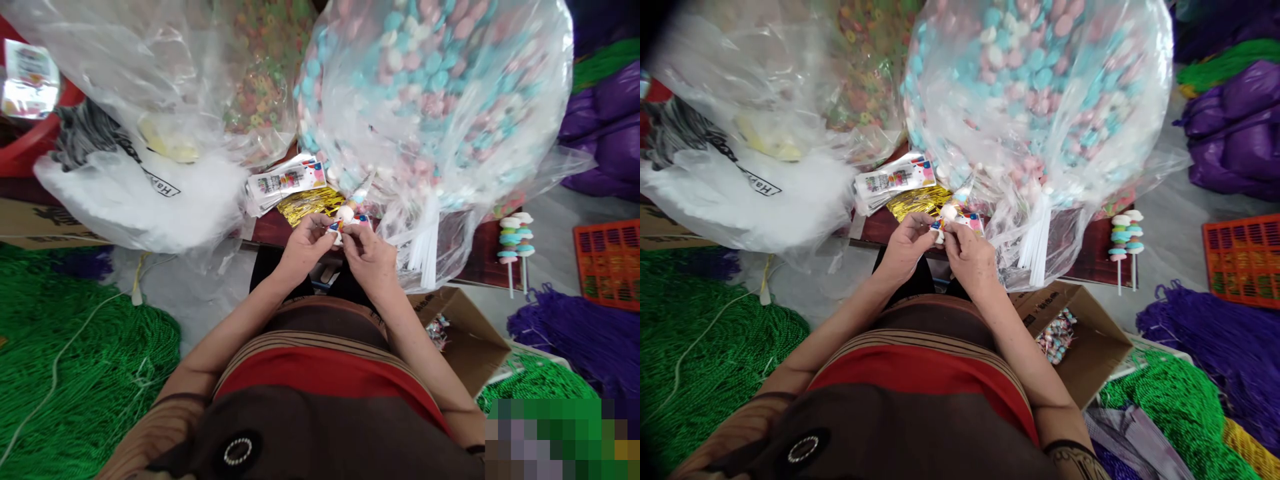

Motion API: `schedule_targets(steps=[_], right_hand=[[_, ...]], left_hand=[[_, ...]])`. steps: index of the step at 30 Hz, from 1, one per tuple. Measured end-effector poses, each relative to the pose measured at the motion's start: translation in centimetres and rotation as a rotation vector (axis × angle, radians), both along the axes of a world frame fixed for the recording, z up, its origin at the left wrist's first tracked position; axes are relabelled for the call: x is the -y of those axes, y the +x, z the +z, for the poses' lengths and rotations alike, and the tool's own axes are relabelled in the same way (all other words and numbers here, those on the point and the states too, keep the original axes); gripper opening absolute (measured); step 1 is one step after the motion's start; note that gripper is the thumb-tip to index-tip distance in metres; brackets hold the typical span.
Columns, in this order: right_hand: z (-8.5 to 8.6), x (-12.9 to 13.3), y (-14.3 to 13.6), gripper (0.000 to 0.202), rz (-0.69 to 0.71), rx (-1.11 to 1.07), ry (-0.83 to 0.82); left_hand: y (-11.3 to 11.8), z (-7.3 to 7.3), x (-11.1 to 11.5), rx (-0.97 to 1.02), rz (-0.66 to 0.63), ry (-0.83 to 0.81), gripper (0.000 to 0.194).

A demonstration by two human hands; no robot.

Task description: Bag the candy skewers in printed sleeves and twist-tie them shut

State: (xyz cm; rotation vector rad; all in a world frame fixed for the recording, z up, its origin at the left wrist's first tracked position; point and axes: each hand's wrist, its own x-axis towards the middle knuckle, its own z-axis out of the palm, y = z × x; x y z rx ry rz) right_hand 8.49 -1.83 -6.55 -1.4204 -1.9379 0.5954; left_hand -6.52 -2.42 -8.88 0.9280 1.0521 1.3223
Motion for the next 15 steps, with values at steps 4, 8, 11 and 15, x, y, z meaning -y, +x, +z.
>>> schedule_targets(steps=[4,8,11,15], right_hand=[[-0.2,0.1,-0.3,0.024,-0.014,0.044,0.024],[-0.5,0.0,-0.6,0.022,-0.027,0.092,0.088],[-0.9,0.0,-0.7,0.02,-0.046,0.148,0.159],[-1.4,0.1,-0.9,0.019,-0.042,0.228,0.281]], left_hand=[[-0.1,-0.1,0.0,-0.016,0.005,0.007,0.026],[-0.1,-0.1,0.0,-0.055,0.0,0.018,0.025],[-0.1,-0.1,0.1,-0.062,0.015,-0.011,0.022],[0.3,0.1,0.0,-0.091,0.081,-0.092,0.018]])
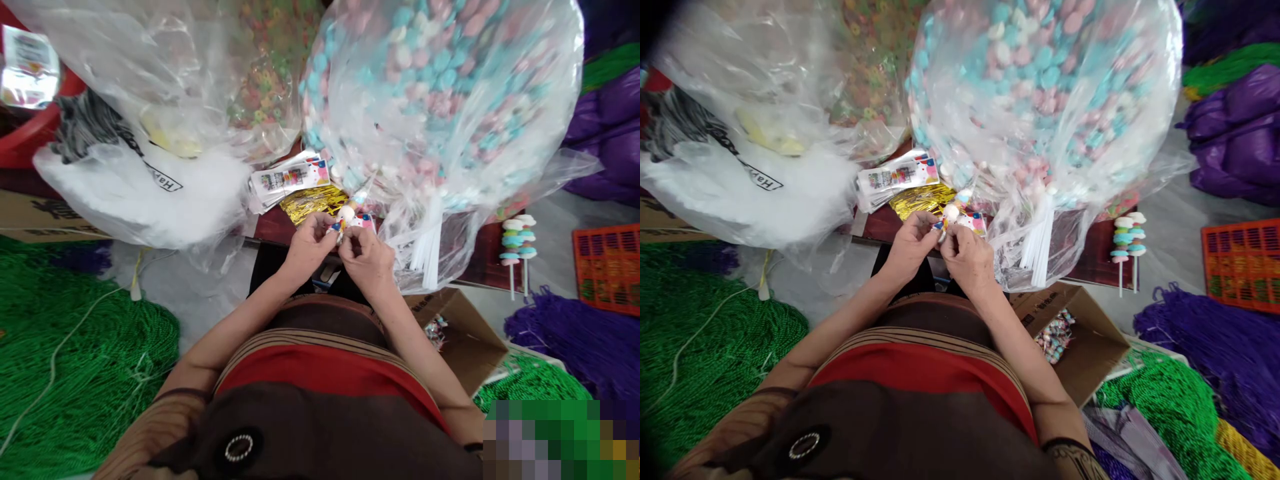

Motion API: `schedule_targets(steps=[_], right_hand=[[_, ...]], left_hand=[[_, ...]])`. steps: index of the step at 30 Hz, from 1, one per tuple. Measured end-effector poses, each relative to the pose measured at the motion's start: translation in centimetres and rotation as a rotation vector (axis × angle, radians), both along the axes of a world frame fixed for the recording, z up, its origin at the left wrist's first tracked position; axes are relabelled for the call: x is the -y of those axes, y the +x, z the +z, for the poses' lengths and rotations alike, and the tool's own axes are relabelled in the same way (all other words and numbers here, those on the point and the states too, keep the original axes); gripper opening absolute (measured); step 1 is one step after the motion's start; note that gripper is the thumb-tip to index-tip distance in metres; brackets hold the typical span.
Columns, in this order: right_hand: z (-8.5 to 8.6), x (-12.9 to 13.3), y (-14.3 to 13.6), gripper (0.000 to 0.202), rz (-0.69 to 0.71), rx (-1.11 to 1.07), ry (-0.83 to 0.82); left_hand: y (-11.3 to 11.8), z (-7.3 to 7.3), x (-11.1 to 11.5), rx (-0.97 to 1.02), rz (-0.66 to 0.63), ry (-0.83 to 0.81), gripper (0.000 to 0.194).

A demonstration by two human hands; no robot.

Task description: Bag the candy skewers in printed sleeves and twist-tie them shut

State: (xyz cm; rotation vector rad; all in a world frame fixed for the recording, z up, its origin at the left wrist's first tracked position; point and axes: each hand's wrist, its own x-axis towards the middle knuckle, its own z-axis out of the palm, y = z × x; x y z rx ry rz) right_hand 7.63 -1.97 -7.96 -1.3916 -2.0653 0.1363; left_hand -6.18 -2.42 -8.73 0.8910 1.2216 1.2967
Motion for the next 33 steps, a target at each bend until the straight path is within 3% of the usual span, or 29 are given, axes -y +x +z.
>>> schedule_targets(steps=[6,11,14,18,27,33], right_hand=[[-0.2,0.3,-0.2,0.017,0.004,0.025,0.085],[0.4,0.4,0.0,0.011,0.034,-0.245,-0.146],[0.6,0.3,0.3,0.023,0.119,-0.411,-0.304],[0.5,0.1,0.7,0.024,0.083,-0.497,-0.342],[0.6,-0.3,1.1,0.016,0.003,-0.593,-0.388],[1.2,-0.5,1.4,0.011,-0.123,-0.501,-0.296]], left_hand=[[0.8,0.7,-0.2,-0.048,0.068,-0.006,0.013],[1.1,1.2,-0.5,0.183,0.079,-0.02,0.013],[1.2,1.6,-0.7,0.31,0.106,-0.073,0.016],[1.4,1.8,-0.6,0.361,0.062,-0.094,0.019],[0.4,1.0,-0.6,0.01,-0.167,0.062,0.026],[0.2,1.0,-0.2,-0.364,-0.154,0.303,0.02]])
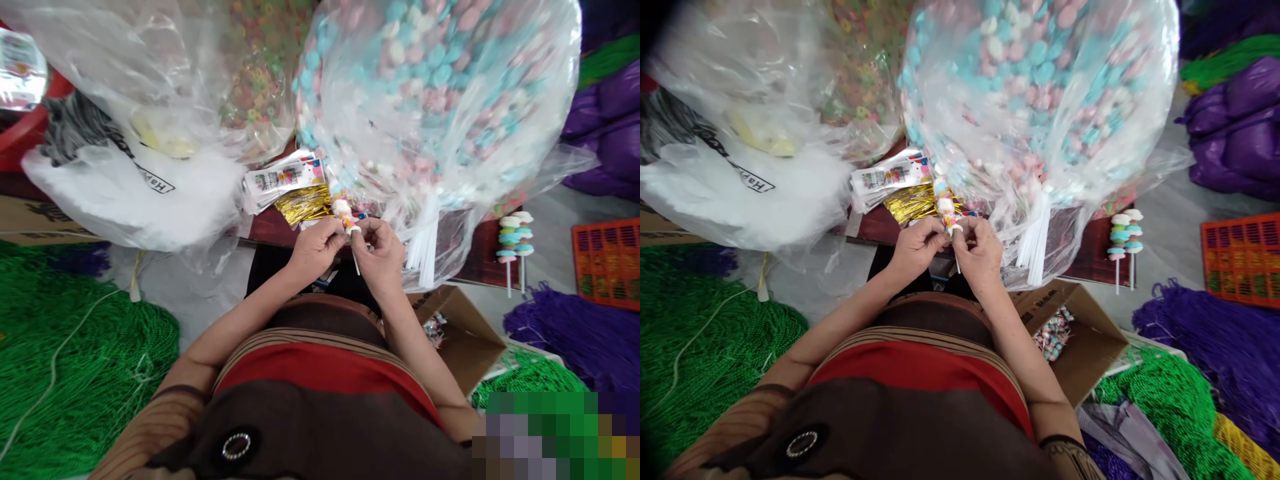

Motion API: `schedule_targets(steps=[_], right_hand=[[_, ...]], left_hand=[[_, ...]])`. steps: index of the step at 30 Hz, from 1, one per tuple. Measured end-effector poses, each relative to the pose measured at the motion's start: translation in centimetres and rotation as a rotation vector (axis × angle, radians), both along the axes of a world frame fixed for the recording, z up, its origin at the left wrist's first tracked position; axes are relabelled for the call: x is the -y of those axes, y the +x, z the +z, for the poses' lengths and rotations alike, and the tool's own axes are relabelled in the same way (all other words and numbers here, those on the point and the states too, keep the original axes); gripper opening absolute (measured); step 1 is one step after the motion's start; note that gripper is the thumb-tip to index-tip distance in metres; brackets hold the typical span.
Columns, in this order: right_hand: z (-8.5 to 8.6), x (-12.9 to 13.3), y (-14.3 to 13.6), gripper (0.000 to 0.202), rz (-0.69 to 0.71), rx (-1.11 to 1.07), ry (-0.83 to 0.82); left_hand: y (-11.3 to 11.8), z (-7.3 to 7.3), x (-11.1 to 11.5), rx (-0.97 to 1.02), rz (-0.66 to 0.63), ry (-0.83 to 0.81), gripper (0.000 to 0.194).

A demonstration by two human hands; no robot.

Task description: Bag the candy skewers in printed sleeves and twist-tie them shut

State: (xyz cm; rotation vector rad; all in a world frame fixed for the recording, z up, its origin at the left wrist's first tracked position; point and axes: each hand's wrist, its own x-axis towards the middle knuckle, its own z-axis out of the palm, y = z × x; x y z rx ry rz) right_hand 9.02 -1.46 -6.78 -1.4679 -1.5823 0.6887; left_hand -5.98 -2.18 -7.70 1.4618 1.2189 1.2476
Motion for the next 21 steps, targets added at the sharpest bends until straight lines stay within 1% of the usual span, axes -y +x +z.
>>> schedule_targets(steps=[2,5,7,10,12,14,16,18,19,21], right_hand=[[0.2,0.1,0.3,0.016,0.078,-0.079,-0.053],[0.4,0.7,0.8,0.032,0.222,-0.296,-0.18],[0.3,1.3,1.0,0.042,0.251,-0.333,-0.214],[0.0,2.1,0.9,0.041,0.232,-0.242,-0.18],[-0.1,2.5,0.6,0.037,0.19,-0.152,-0.115],[-0.1,2.7,0.3,0.035,0.164,-0.076,-0.057],[0.0,2.9,0.0,0.038,0.169,-0.039,-0.048],[0.2,3.1,-0.3,0.041,0.153,-0.05,-0.086],[0.2,3.1,-0.5,0.043,0.13,-0.082,-0.121],[0.2,3.0,-0.8,0.044,0.085,-0.219,-0.236]], left_hand=[[0.0,-0.2,0.0,0.003,0.021,-0.042,0.019],[0.0,-0.4,-0.2,0.128,0.076,-0.175,0.021],[0.1,-0.5,-0.4,0.194,0.108,-0.215,0.021],[0.4,-0.4,-0.4,0.244,0.123,-0.246,0.019],[0.5,-0.2,-0.2,0.209,0.139,-0.245,0.016],[0.5,-0.1,0.0,0.076,0.17,-0.186,0.012],[0.4,0.2,0.2,-0.089,0.2,-0.101,0.009],[0.3,0.5,0.5,-0.18,0.213,-0.063,0.007],[0.3,0.7,0.6,-0.177,0.213,-0.084,0.008],[0.2,0.8,0.5,-0.087,0.184,-0.184,0.013]])
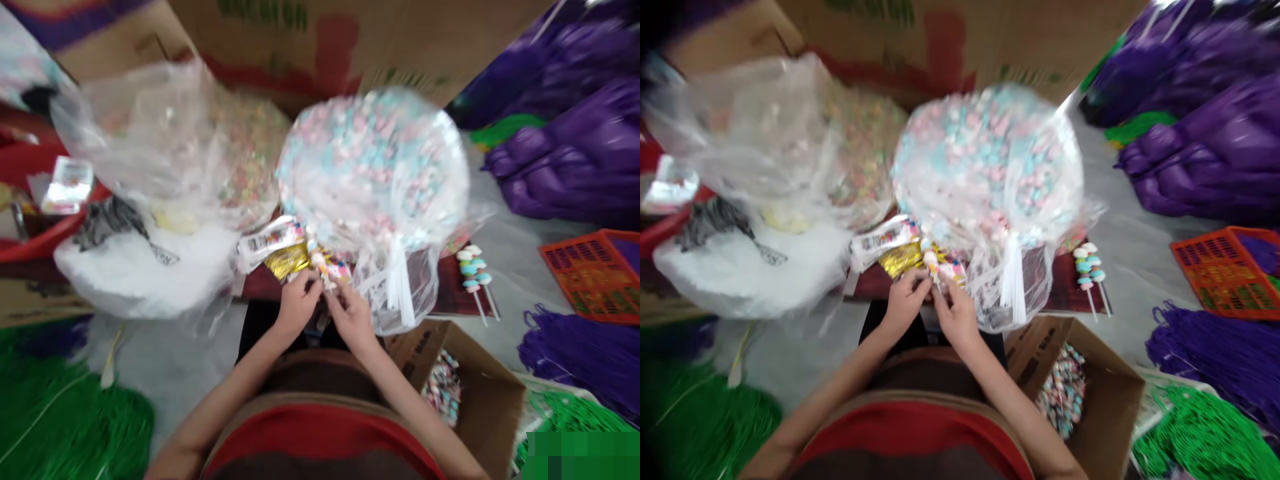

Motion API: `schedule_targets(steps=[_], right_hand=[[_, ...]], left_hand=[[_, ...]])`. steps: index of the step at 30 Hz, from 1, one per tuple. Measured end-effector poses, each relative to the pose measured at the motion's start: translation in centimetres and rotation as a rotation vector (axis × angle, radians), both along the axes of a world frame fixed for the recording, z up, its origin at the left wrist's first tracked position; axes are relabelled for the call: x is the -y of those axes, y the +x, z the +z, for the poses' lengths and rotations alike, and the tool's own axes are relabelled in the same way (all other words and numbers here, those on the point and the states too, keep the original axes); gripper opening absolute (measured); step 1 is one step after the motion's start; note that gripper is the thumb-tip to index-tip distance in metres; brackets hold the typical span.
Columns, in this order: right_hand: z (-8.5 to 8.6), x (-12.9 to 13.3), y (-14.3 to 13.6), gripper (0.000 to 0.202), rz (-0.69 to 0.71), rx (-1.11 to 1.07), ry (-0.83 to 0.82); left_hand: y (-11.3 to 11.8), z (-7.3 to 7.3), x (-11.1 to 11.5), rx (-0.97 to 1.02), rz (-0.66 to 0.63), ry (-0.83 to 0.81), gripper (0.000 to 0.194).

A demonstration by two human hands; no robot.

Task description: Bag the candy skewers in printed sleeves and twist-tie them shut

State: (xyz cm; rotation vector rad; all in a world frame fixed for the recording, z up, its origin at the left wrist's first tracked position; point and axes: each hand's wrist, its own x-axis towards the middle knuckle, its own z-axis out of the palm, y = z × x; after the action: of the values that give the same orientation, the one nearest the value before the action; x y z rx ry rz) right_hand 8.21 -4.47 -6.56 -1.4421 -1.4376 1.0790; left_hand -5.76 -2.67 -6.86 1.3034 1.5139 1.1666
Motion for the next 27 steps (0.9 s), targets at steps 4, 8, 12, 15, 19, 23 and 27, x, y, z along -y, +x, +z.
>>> schedule_targets(steps=[4,8,12,15,19,23,27], right_hand=[[-0.2,-1.0,-0.4,0.052,0.003,-0.456,-0.292],[-0.5,-1.3,-0.1,0.057,-0.042,-0.569,-0.287],[-1.1,-1.6,0.8,0.037,-0.006,-0.314,-0.126],[-1.0,-2.0,1.6,0.017,-0.008,-0.171,0.003],[-0.4,-2.1,2.4,0.012,0.013,-0.071,0.027],[-0.4,-1.6,2.5,0.01,0.043,-0.04,0.064],[-0.6,-0.9,2.1,0.014,0.045,-0.131,0.057]], left_hand=[[-0.1,-0.5,-0.9,0.094,-0.035,-0.033,0.021],[0.0,-0.9,-1.3,-0.158,-0.052,0.172,0.022],[-0.2,-1.1,-1.1,-0.383,-0.137,0.347,0.023],[-0.3,-0.8,-1.0,-0.557,-0.185,0.524,0.022],[0.0,0.4,-0.8,-0.787,-0.204,0.778,0.02],[0.0,1.7,-0.6,-0.949,-0.313,0.841,0.022],[-0.7,2.7,-0.6,-1.034,-0.457,0.837,0.027]])
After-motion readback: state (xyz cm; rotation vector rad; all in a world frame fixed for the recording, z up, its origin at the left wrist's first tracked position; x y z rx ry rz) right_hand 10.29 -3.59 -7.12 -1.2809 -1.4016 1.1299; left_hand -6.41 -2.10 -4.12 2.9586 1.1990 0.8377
